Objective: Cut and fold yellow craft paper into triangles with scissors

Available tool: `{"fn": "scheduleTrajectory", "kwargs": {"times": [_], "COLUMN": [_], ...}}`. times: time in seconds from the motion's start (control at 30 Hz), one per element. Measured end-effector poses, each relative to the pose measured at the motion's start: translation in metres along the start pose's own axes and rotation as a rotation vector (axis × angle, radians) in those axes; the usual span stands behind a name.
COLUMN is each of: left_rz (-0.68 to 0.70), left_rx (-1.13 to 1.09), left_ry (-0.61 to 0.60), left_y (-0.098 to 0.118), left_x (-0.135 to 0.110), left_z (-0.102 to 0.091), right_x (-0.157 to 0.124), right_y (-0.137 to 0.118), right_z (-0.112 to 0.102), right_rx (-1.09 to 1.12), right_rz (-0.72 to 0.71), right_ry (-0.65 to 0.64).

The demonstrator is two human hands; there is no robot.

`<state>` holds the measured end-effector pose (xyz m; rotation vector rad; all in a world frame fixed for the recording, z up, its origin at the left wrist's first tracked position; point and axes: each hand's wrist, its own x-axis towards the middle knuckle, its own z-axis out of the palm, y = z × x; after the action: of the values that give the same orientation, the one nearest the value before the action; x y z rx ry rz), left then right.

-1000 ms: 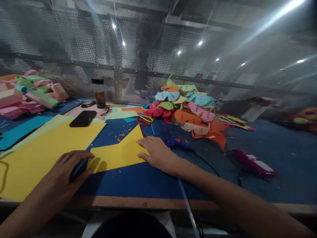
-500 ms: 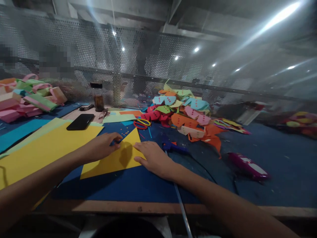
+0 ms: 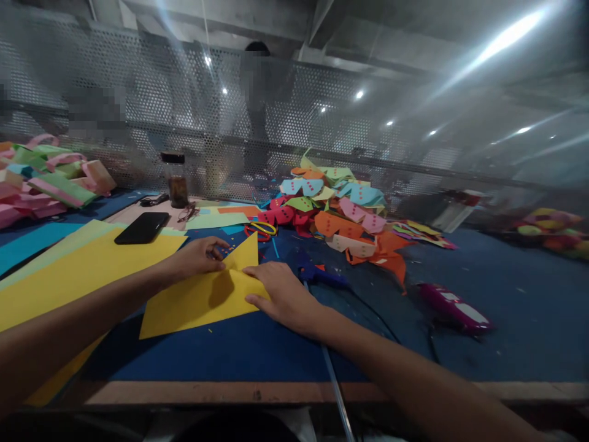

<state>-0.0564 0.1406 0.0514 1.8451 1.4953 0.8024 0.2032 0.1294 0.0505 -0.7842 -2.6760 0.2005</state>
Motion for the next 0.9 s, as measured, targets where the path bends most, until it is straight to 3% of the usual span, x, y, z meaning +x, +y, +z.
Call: {"fn": "scheduleTrajectory", "kwargs": {"times": [0.23, 0.63, 0.77, 0.9], "left_rz": [-0.024, -0.272, -0.280, -0.298], "left_rx": [-0.149, -0.554, -0.662, -0.618], "left_ry": [-0.055, 0.199, 0.215, 0.196], "left_y": [0.010, 0.033, 0.033, 0.024], "left_x": [-0.006, -0.036, -0.049, -0.061], "left_z": [-0.009, -0.040, -0.036, -0.026], "right_x": [0.002, 0.007, 0.010, 0.013], "right_y": [-0.001, 0.010, 0.021, 0.028], "right_z": [-0.003, -0.043, -0.045, -0.043], "right_rx": [0.117, 0.495, 0.536, 0.672], "right_rz": [-0.012, -0.118, 0.002, 0.189], "right_ry": [0.129, 0.351, 0.375, 0.205]}}
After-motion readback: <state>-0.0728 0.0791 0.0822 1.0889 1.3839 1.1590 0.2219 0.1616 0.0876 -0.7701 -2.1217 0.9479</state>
